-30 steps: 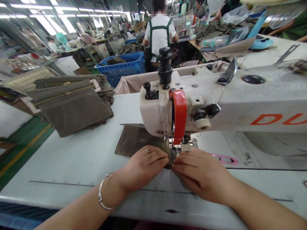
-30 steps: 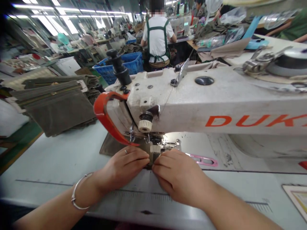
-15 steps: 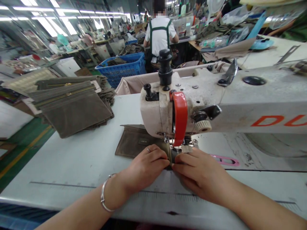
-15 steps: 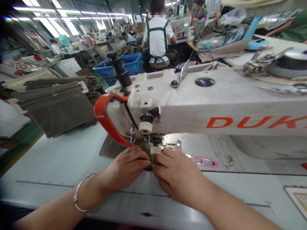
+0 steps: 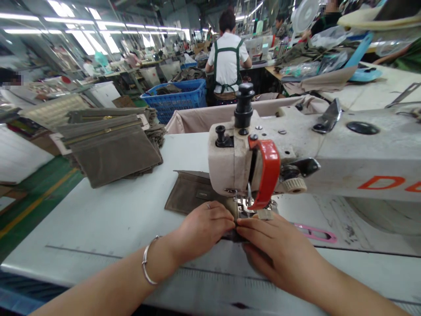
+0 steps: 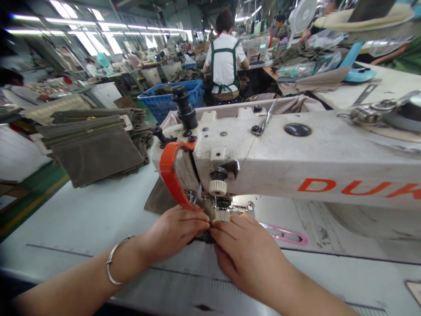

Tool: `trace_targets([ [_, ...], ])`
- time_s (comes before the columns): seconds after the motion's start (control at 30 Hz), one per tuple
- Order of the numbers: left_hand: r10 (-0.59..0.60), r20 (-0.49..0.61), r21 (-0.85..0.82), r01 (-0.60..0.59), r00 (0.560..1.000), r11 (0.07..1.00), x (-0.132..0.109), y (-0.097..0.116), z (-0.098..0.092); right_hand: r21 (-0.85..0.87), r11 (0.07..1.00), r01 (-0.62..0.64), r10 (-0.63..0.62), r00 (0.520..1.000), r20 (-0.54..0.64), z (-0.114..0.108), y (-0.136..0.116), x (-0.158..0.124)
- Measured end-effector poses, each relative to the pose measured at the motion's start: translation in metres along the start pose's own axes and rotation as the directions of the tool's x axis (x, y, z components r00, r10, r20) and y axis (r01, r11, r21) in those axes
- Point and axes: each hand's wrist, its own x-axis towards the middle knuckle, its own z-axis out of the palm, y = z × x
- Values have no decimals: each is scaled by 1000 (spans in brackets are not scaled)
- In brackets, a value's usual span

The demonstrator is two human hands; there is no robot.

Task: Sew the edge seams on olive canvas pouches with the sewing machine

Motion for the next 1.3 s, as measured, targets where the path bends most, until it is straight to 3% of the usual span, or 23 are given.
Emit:
trace_targets([
  [0.27,-77,38,-13,78,996,997,14,-18,1,-146,986,-75,67,996,-63,10,9,7],
  [0.47,-133,-4,-12,133,991,991,17,-34,7,-226,967,-115,97,991,-86,12,9,11],
  [0.9,-229,-30,86,231,973,969,16,-50,19,-217,965,-145,136,989,-57,14,8,12],
  [1.07,-249,23,186,241,968,953,22,-28,9,-205,966,-155,147,988,-56,13,6,11],
  [1.2,-222,152,273,175,963,946,25,5,0,-170,978,-124,110,990,-90,12,7,10],
  [1.3,-248,205,278,186,947,942,28,16,-5,-157,981,-114,100,991,-93,12,8,7],
])
